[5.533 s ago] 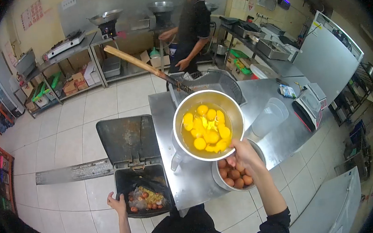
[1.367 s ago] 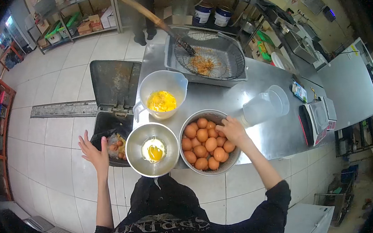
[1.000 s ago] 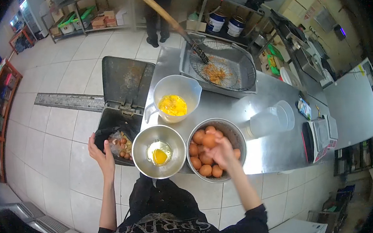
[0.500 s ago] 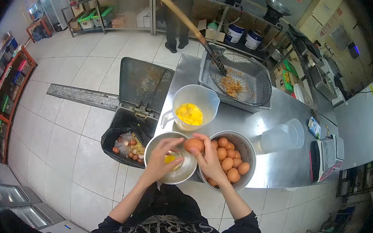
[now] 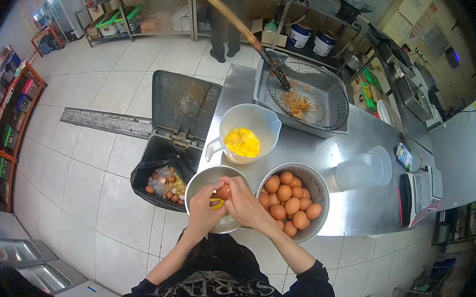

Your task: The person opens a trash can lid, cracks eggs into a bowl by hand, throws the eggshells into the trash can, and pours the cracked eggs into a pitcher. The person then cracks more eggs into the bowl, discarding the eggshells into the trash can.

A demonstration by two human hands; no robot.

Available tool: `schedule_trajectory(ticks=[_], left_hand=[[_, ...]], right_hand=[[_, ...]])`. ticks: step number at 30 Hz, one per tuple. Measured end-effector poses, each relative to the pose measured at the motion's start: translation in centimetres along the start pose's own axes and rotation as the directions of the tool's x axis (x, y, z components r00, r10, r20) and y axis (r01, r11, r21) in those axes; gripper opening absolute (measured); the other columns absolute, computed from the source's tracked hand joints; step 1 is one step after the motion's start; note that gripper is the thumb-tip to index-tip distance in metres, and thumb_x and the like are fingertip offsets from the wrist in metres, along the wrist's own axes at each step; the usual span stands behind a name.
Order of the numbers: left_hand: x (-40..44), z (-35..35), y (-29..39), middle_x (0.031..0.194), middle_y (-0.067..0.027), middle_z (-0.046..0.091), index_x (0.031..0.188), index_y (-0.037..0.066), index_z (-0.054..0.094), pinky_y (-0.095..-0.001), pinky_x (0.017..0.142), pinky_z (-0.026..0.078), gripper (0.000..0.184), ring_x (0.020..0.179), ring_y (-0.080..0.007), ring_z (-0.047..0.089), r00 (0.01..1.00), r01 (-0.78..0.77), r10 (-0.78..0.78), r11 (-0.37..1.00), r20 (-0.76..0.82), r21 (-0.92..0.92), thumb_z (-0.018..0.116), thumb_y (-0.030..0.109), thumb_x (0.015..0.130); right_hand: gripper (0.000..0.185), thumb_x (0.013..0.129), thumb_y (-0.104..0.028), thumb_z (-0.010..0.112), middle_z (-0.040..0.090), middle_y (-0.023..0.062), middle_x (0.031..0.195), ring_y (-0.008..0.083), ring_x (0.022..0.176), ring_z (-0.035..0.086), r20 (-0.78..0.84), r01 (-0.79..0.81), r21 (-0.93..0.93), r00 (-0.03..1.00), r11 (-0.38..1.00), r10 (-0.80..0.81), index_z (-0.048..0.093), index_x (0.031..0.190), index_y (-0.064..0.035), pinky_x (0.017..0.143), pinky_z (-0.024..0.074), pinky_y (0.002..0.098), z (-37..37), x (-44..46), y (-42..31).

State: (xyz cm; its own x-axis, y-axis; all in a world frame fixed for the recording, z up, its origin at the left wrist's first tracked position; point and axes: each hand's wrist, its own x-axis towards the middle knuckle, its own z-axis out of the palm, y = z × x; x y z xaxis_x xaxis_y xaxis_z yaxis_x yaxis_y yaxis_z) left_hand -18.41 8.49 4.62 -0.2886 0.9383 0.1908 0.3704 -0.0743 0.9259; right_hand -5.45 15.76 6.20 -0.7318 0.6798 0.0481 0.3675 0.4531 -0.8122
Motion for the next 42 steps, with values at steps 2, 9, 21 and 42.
schedule_trajectory(ticks=[2,9,21,42], left_hand=[[-0.6,0.0,-0.5,0.109,-0.013,0.061,0.113,0.002,0.059,-0.0288,0.072,0.057,0.045,0.092,-0.0217,0.065,0.997,0.02,-0.021,0.999,-0.076,-0.025,0.069,-0.003,0.069],[-0.4,-3.1,-1.7,0.126,-0.0161,0.052,0.116,0.001,0.052,-0.0318,0.083,0.055,0.048,0.106,-0.0273,0.059,1.0,0.017,-0.017,1.0,0.014,0.02,0.062,-0.008,0.07],[-1.0,-8.2,-5.4,0.122,-0.0142,0.048,0.116,0.011,0.05,-0.0523,0.101,0.028,0.055,0.12,-0.0326,0.04,0.993,0.117,-0.082,0.83,-0.089,0.545,0.076,0.019,0.068],[0.5,-6.1,-4.7,0.117,-0.0155,0.05,0.122,0.001,0.047,-0.0379,0.096,0.034,0.047,0.11,-0.0296,0.044,0.876,0.078,0.053,0.965,-0.48,0.249,0.064,0.007,0.078]], right_hand=[[0.053,0.076,0.002,0.046,0.042,0.02,0.122,0.0378,0.117,0.043,0.009,0.072,-0.044,0.997,0.996,-0.072,0.038,0.129,-0.0007,0.1,0.0361,0.0418,0.6,0.2,-0.2],[0.062,0.072,0.007,0.055,0.044,0.0167,0.121,0.035,0.12,0.043,0.034,0.201,-0.201,0.98,0.959,-0.198,0.048,0.131,-0.0132,0.101,0.0367,0.0404,0.4,0.2,1.0],[0.049,0.063,-0.016,0.077,0.055,0.0097,0.106,0.0334,0.103,0.051,-0.144,-0.427,-0.577,0.892,0.697,0.427,0.059,0.109,-0.0176,0.089,0.0437,0.0424,-10.0,-9.6,6.9],[0.037,0.085,-0.022,0.063,0.048,0.0171,0.122,0.0336,0.11,0.049,-0.243,0.113,-0.442,0.94,0.89,-0.241,0.051,0.114,-0.0027,0.096,0.0385,0.0388,-2.1,-3.5,4.4]])
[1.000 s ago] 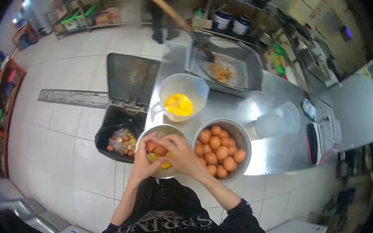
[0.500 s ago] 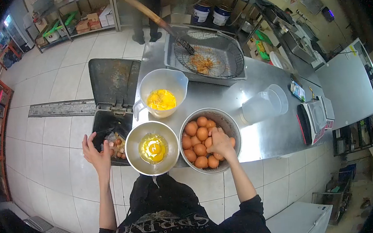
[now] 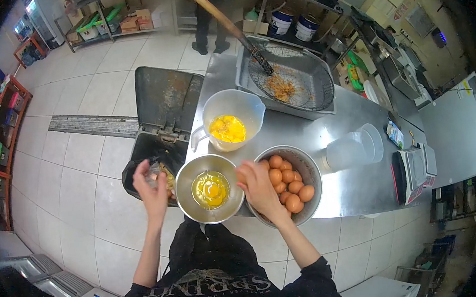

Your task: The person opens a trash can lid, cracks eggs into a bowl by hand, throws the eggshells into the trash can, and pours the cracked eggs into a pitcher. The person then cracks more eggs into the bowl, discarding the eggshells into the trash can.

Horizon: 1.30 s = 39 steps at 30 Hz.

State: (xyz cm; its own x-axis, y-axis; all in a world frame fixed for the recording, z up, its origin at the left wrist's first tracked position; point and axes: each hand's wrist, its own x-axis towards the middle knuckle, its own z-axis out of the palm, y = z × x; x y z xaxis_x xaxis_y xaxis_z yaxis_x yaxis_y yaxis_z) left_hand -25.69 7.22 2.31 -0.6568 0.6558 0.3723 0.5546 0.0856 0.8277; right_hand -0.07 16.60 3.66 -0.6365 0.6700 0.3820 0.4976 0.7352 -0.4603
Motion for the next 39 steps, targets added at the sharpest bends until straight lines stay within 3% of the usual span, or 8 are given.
schedule_trajectory(ticks=[7,9,12,18,28,34,36,39], left_hand=[[-0.8,1.8,6.7,0.104,-0.0101,0.058,0.118,0.007,0.058,-0.0335,0.08,0.048,0.04,0.091,-0.0226,0.059,0.827,-0.015,0.214,0.933,0.521,-0.358,0.066,0.004,0.079],[-1.0,2.5,7.8,0.104,-0.01,0.059,0.12,0.008,0.057,-0.0296,0.075,0.051,0.047,0.088,-0.0204,0.062,0.78,0.022,0.25,0.905,0.573,-0.426,0.072,0.006,0.075],[-0.2,2.2,7.1,0.112,-0.0099,0.058,0.117,0.006,0.058,-0.0263,0.074,0.055,0.048,0.09,-0.0163,0.063,0.783,0.042,0.228,0.909,0.579,-0.415,0.074,0.004,0.072],[-0.8,1.7,4.4,0.107,-0.0094,0.061,0.112,0.003,0.059,-0.0253,0.071,0.056,0.046,0.085,-0.0162,0.065,0.724,0.165,0.107,0.932,0.681,-0.322,0.073,-0.003,0.069],[-0.6,0.8,2.8,0.118,-0.0068,0.056,0.114,0.005,0.055,-0.0262,0.074,0.052,0.046,0.103,-0.0147,0.058,0.739,0.127,0.118,0.943,0.664,-0.309,0.065,-0.005,0.07],[-2.2,1.2,4.1,0.106,-0.0144,0.053,0.113,0.003,0.037,-0.0313,0.087,0.048,0.056,0.106,-0.0211,0.053,0.785,0.14,0.087,0.94,0.614,-0.312,0.074,0.008,0.071],[-1.1,-2.0,1.8,0.109,-0.0154,0.052,0.107,0.005,0.042,-0.0416,0.093,0.041,0.052,0.107,-0.0312,0.053,0.796,0.374,-0.17,0.893,0.58,-0.252,0.076,0.011,0.068],[0.2,-4.8,-1.0,0.113,-0.015,0.053,0.111,0.006,0.044,-0.0469,0.102,0.032,0.056,0.12,-0.0341,0.042,0.875,0.093,-0.116,0.993,0.47,0.072,0.079,0.016,0.068]], right_hand=[[0.033,0.088,-0.011,0.059,0.052,0.0155,0.115,0.0257,0.106,0.054,0.099,-0.22,0.297,0.975,0.929,0.199,0.05,0.119,-0.0027,0.09,0.0431,0.0357,-1.8,2.9,-4.2],[0.036,0.089,-0.013,0.059,0.054,0.0112,0.115,0.0173,0.103,0.055,0.343,-0.49,0.776,0.857,0.398,0.386,0.048,0.122,-0.0022,0.085,0.0458,0.0311,-1.3,3.3,-4.7],[0.041,0.089,-0.016,0.061,0.053,0.0071,0.117,0.0125,0.103,0.053,0.541,-0.601,0.778,0.788,0.183,0.293,0.046,0.125,-0.002,0.083,0.0467,0.0276,-0.9,3.7,-3.7],[0.053,0.082,-0.01,0.059,0.05,0.0167,0.123,0.0287,0.111,0.053,0.397,-0.232,0.431,0.917,0.872,0.047,0.041,0.132,-0.0021,0.094,0.0427,0.0323,0.8,3.4,-4.0],[0.062,0.076,-0.001,0.059,0.048,0.0159,0.12,0.0322,0.106,0.052,0.32,-0.11,0.25,0.947,0.962,0.025,0.045,0.135,-0.0134,0.091,0.0435,0.0384,1.1,3.1,-5.2],[0.058,0.064,-0.022,0.078,0.056,0.007,0.104,0.0275,0.1,0.051,0.034,-0.05,0.152,0.998,0.987,0.045,0.059,0.119,-0.0177,0.093,0.036,0.04,-1.8,3.5,-7.2],[0.045,0.063,-0.023,0.079,0.056,0.0105,0.099,0.0313,0.099,0.05,-0.091,-0.274,-0.002,0.958,0.962,0.273,0.064,0.104,-0.0136,0.091,0.0371,0.0409,-3.3,1.5,-2.7],[0.036,0.07,-0.021,0.074,0.055,0.0148,0.105,0.0334,0.098,0.056,0.044,-0.636,-0.139,0.762,0.759,0.646,0.061,0.101,-0.0073,0.084,0.0466,0.042,-4.4,-0.9,2.1]])
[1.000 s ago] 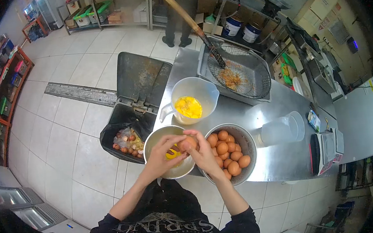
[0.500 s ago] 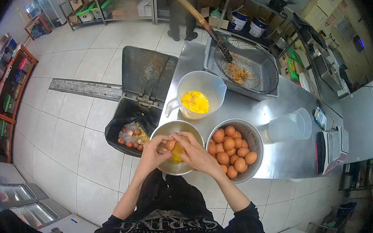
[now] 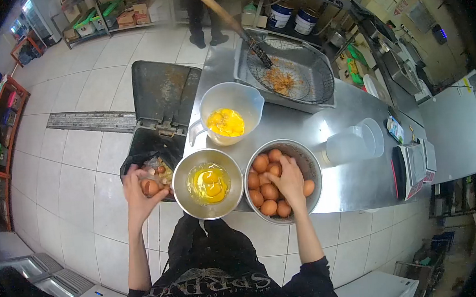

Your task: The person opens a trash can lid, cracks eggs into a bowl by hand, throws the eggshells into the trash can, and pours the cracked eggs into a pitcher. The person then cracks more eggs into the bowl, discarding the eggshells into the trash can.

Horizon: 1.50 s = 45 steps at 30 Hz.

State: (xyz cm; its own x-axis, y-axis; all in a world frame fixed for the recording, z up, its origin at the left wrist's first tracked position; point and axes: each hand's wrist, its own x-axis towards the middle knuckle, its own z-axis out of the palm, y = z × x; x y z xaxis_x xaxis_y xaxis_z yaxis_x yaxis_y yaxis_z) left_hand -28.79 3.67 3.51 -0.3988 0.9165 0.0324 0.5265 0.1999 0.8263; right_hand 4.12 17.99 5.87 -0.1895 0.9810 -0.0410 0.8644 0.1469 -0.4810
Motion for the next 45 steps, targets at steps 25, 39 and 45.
schedule_trajectory(ticks=[25,39,45], left_hand=[[1.5,6.4,9.0,0.107,-0.008,0.059,0.115,0.004,0.06,-0.0279,0.078,0.05,0.036,0.091,-0.0155,0.061,0.951,-0.239,0.298,0.877,0.082,-0.416,0.066,0.005,0.079],[1.0,7.5,6.3,0.099,-0.0123,0.063,0.11,0.001,0.06,-0.0259,0.066,0.057,0.041,0.078,-0.0176,0.068,0.95,-0.243,0.282,0.937,0.134,-0.253,0.071,-0.002,0.071],[1.1,8.0,3.5,0.1,-0.0128,0.063,0.106,0.002,0.061,-0.0275,0.07,0.057,0.038,0.083,-0.0201,0.068,0.988,-0.103,0.126,0.967,0.085,-0.235,0.066,-0.006,0.07]], right_hand=[[0.034,0.089,-0.013,0.061,0.049,0.0145,0.119,0.0266,0.108,0.053,0.071,0.166,0.657,0.957,0.735,-0.28,0.049,0.119,-0.005,0.09,0.0425,0.0352,2.4,-0.9,-7.5],[0.041,0.081,-0.008,0.047,0.051,0.0214,0.113,0.0373,0.102,0.053,0.189,0.414,0.499,0.805,0.761,-0.563,0.044,0.122,-0.0012,0.093,0.0407,0.0418,5.5,-0.6,-8.1],[0.046,0.08,0.0,0.043,0.051,0.0196,0.113,0.037,0.109,0.051,0.167,0.428,0.424,0.829,0.798,-0.534,0.045,0.125,-0.0019,0.095,0.0398,0.0418,6.8,-0.8,-8.3]])
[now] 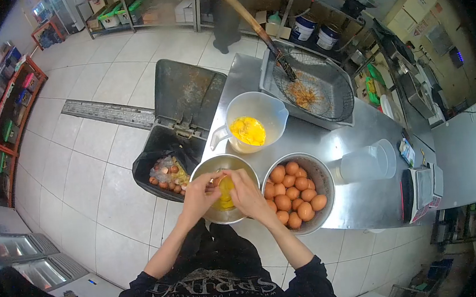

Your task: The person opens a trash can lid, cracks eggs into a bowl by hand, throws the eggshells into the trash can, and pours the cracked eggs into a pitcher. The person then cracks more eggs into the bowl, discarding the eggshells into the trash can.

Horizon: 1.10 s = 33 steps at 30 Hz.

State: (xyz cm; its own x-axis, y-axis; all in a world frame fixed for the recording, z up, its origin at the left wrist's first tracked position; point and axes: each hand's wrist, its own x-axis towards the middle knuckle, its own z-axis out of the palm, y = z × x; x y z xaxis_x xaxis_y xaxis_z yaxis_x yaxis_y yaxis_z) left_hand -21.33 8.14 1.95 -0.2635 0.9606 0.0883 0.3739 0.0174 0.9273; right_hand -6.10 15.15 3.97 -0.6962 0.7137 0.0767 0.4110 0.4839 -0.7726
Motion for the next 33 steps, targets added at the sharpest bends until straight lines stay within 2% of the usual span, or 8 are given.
schedule_trajectory(ticks=[11,16,18,23,28,30,31,33], left_hand=[[-0.5,0.2,3.3,0.108,-0.0125,0.052,0.106,0.004,0.039,-0.0324,0.085,0.045,0.049,0.1,-0.0204,0.053,0.989,-0.062,0.056,0.997,-0.133,-0.041,0.07,-0.001,0.069],[-1.1,-7.2,-3.1,0.115,-0.0177,0.053,0.105,0.005,0.041,-0.0403,0.093,0.042,0.05,0.111,-0.028,0.052,0.971,0.062,-0.101,0.982,-0.215,-0.18,0.076,0.007,0.07],[-0.8,-8.0,-5.1,0.132,-0.023,0.039,0.117,0.007,0.045,-0.0472,0.101,0.03,0.06,0.123,-0.0373,0.037,0.898,0.329,-0.047,0.733,-0.437,0.596,0.078,0.027,0.071],[-1.2,-9.3,-8.8,0.14,-0.0267,0.024,0.126,0.011,0.045,-0.0516,0.105,0.02,0.067,0.131,-0.0424,0.021,0.777,0.411,-0.078,0.814,-0.625,0.41,0.076,0.036,0.072],[-0.8,-9.0,-6.8,0.135,-0.0277,0.028,0.124,0.008,0.046,-0.0497,0.104,0.021,0.054,0.127,-0.0421,0.024,0.776,0.306,-0.043,0.898,-0.63,0.316,0.071,0.024,0.079],[-0.4,-8.3,-5.8,0.127,-0.0222,0.037,0.121,0.007,0.048,-0.0461,0.101,0.025,0.047,0.121,-0.0369,0.032,0.765,0.272,0.002,0.905,-0.644,0.327,0.068,0.02,0.081],[-0.2,-7.9,-5.3,0.124,-0.0189,0.041,0.119,0.007,0.049,-0.0439,0.099,0.027,0.045,0.118,-0.034,0.035,0.799,0.228,-0.02,0.935,-0.601,0.272,0.068,0.018,0.08],[0.2,-6.5,-4.7,0.109,-0.0106,0.051,0.114,0.006,0.051,-0.0395,0.094,0.029,0.039,0.106,-0.0262,0.043,0.819,0.143,0.006,0.966,-0.573,0.215,0.067,0.014,0.08]], right_hand=[[0.059,0.07,-0.012,0.072,0.054,0.0124,0.117,0.0303,0.11,0.051,-0.223,0.172,-0.063,0.958,0.983,-0.182,0.052,0.126,-0.0176,0.094,0.0403,0.0404,-1.3,-1.3,-4.3],[0.038,0.065,-0.014,0.075,0.057,0.009,0.103,0.0271,0.1,0.055,-0.123,-0.272,-0.381,0.962,0.884,0.243,0.065,0.102,-0.0126,0.087,0.0438,0.037,-8.4,-7.7,3.3],[0.034,0.065,-0.011,0.073,0.057,0.0097,0.1,0.0277,0.097,0.056,0.028,-0.324,-0.332,0.935,0.886,0.352,0.064,0.098,-0.0113,0.083,0.045,0.0364,-8.7,-8.9,6.6],[0.024,0.074,-0.009,0.064,0.054,0.0079,0.092,0.0239,0.086,0.056,0.143,-0.365,0.194,0.929,0.911,0.341,0.057,0.097,-0.008,0.078,0.0465,0.034,-7.9,-7.8,8.0],[0.023,0.091,-0.021,0.05,0.058,0.0126,0.105,0.0138,0.078,0.052,0.002,-0.068,0.974,0.958,0.218,0.287,0.049,0.112,-0.0117,0.063,0.0412,0.0244,-7.9,-5.0,4.0],[0.026,0.089,-0.018,0.055,0.054,0.0153,0.112,0.0218,0.087,0.054,-0.082,-0.001,0.956,0.96,0.294,0.269,0.048,0.114,-0.01,0.073,0.045,0.0305,-6.5,-4.1,2.6],[0.03,0.087,-0.014,0.057,0.051,0.0165,0.117,0.0267,0.094,0.053,-0.343,0.107,0.517,0.935,0.849,0.091,0.048,0.115,-0.0089,0.08,0.0444,0.0346,-6.1,-3.2,1.1],[0.039,0.081,-0.004,0.062,0.042,0.0188,0.125,0.0363,0.113,0.045,-0.326,0.147,-0.239,0.919,0.96,-0.222,0.047,0.117,-0.0058,0.097,0.0383,0.0422,-5.2,-2.7,1.5]])
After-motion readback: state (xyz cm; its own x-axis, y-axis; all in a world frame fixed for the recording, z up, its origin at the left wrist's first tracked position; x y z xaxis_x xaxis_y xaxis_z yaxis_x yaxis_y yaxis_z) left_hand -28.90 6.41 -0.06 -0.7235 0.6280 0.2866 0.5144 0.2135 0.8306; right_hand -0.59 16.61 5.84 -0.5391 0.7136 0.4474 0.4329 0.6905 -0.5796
